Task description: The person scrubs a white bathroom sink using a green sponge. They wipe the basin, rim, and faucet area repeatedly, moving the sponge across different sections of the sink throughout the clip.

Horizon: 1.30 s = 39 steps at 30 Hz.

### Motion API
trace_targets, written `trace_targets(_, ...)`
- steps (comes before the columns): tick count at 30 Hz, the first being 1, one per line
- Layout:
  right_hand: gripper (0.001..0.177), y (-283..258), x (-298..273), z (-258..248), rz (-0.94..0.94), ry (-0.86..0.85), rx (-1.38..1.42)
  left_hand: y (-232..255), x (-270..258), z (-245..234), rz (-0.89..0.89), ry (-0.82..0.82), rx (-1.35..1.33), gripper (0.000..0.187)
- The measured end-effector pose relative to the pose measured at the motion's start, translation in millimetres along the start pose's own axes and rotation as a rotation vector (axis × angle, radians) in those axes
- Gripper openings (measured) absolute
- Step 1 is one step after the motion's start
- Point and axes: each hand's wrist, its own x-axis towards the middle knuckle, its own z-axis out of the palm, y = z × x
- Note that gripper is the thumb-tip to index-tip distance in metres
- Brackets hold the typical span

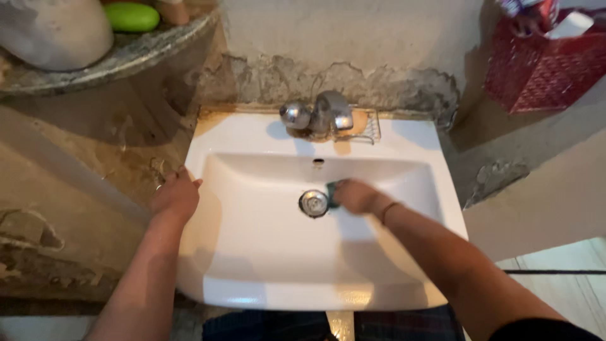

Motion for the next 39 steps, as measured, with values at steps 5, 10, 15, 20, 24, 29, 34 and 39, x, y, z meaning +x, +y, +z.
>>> trace_targets(5, 0.047, -37.9, 14.8, 6.6, 0.144, 0.684, 0.300, 3.6, 9.6, 8.9, -0.012, -0.017, 0.033, 0.066)
trace_targets(10, 0.056, -160.6, 88.9, -24.2, 0.095, 0.235, 0.640, 0.7, 13.3, 8.0, -0.011, -0.009, 0.055, 0.067)
trace_targets(15, 0.054, -209.9, 94.6, -30.9, -0.294, -0.013, 0.811, 3.7, 6.4, 2.7, -0.050, -0.051, 0.015, 0.065)
trace_targets(20, 0.052, -165.4, 122.4, -16.3, -0.261, 0.343, 0.530, 6.0, 3.7, -1.6, -0.038, -0.039, 0.026, 0.064)
trace_targets(24, 0.048, -162.9, 189.9, -22.2, 0.182, 0.612, 0.609, 8.0, 2.0, -1.1, -0.004, 0.017, 0.001, 0.063)
trace_targets(29, 0.054, -215.8, 198.2, -51.1, 0.054, 0.454, 0.986, -0.1, 1.6, 7.3, -0.029, -0.018, -0.006, 0.060)
trace_targets(34, 0.045, -213.4, 63.5, -78.7, -0.528, 0.000, 0.923, -2.6, 18.0, 15.9, 0.033, 0.048, -0.056, 0.064)
trace_targets(39, 0.054, -93.2, -95.1, -105.6, 0.026, -0.295, 0.486, -6.0, 28.9, 28.8, -0.017, 0.004, 0.000, 0.061)
